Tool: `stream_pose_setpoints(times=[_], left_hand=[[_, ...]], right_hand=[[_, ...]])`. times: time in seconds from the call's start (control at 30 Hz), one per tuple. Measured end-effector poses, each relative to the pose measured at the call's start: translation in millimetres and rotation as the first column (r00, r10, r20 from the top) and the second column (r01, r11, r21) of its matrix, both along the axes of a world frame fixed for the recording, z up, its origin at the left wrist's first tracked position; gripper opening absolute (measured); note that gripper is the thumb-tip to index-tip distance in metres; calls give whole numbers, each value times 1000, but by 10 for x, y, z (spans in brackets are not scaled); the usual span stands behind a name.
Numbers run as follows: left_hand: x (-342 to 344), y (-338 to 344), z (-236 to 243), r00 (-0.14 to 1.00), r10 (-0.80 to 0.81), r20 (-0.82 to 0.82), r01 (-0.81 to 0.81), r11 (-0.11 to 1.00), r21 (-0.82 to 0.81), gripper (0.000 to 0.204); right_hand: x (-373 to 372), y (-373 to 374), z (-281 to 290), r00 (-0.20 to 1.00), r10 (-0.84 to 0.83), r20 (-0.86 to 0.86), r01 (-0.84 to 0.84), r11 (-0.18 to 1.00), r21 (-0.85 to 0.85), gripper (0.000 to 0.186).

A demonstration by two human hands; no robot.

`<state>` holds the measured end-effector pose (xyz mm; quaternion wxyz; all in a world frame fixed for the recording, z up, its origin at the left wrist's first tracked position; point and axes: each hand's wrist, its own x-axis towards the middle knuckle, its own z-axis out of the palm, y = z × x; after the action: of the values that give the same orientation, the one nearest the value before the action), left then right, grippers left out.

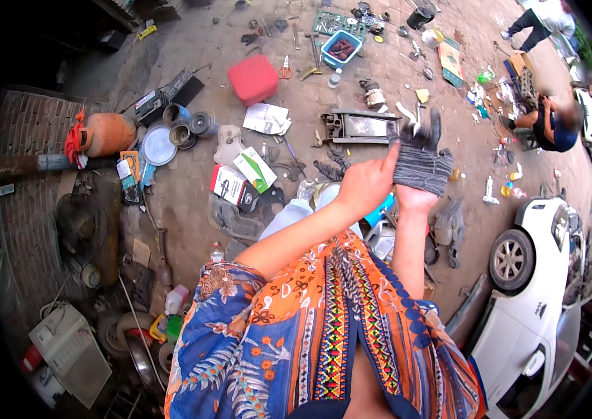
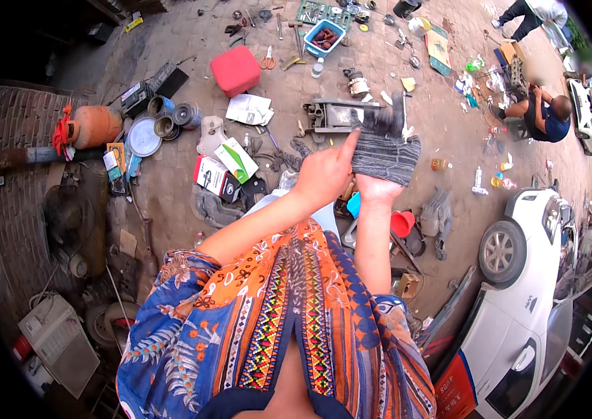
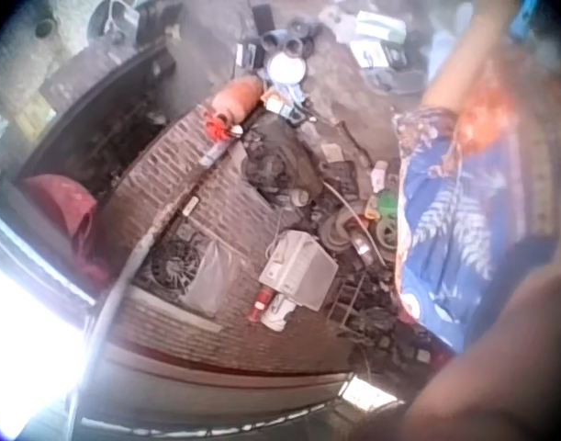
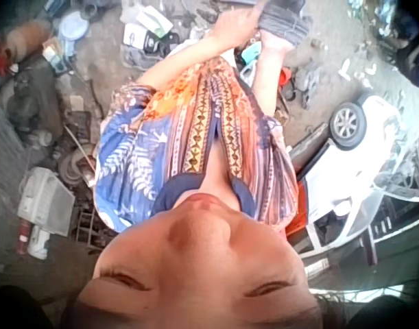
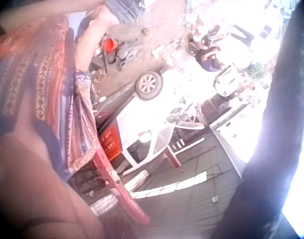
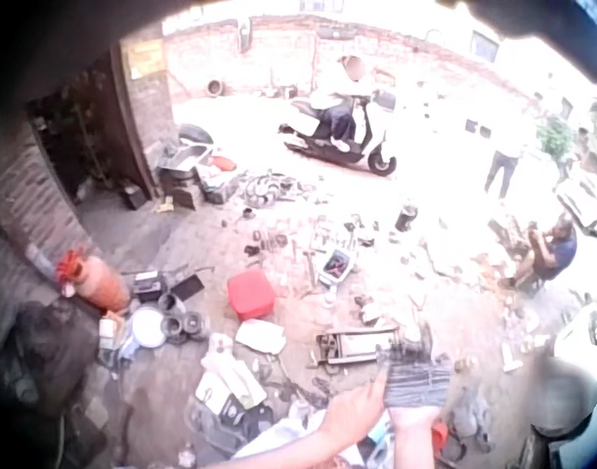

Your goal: The person puts on a pair of work gloves and then picks up a copper wire coil. They manipulate the coil with both hands, rotating and inspecting it closely. The person then picks up a metal gear and holds it alongside the coil, appearing to compare or prepare to assemble the parts.

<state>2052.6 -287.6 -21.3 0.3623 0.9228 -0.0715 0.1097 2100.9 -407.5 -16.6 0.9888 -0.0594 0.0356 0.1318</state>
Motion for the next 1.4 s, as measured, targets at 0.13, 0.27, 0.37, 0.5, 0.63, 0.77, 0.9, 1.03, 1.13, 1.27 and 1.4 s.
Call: stream_pose_setpoints(times=[0.13, 0.27, 0.37, 0.5, 0.63, 0.77, 0.9, 1.03, 1.13, 1.27, 1.4], left_hand=[[314, 220, 143, 997, -41, -69, 41, 999, -2, 80], [560, 492, 358, 987, -153, -49, 144, 976, -163, 80], [997, 809, 252, 986, -149, -68, 144, 987, -73, 78], [1719, 1264, 168, 988, 63, -141, -66, 998, -15, 71], [2618, 1663, 63, 983, 172, 68, -166, 982, -95, 69], [3618, 1956, 96, 987, 83, 139, -92, 994, 63, 64], [4447, 2182, 125, 983, -174, 62, 160, 970, 183, 69], [4818, 2180, 110, 923, -386, -1, 386, 923, -8, 72], [4927, 2172, 115, 913, -406, 43, 408, 904, -132, 71], [5100, 2210, 145, 908, -418, -12, 410, 895, -176, 68], [5495, 2456, 278, 988, -118, 98, 142, 943, -301, 55]], right_hand=[[511, 350, 349, 998, -17, -64, 8, 991, -134, 54], [1070, 680, 171, 997, 28, -77, -41, 984, -174, 53], [1511, 1038, -6, 992, 90, -92, -107, 973, -205, 53], [2288, 1526, -240, 983, 153, -106, -174, 957, -232, 52], [3133, 2054, -545, 969, 207, -135, -235, 942, -238, 52], [3811, 2475, -600, 952, 243, -184, -282, 931, -230, 51], [4480, 2622, -587, 954, 216, -208, -263, 937, -230, 51], [4900, 2605, -641, 962, 142, -234, -204, 942, -267, 50], [5101, 2580, -643, 966, 100, -239, -168, 945, -282, 50], [5403, 2599, -530, 973, 85, -216, -145, 949, -280, 49], [5821, 2509, -326, 989, 8, -151, -49, 961, -273, 49]])
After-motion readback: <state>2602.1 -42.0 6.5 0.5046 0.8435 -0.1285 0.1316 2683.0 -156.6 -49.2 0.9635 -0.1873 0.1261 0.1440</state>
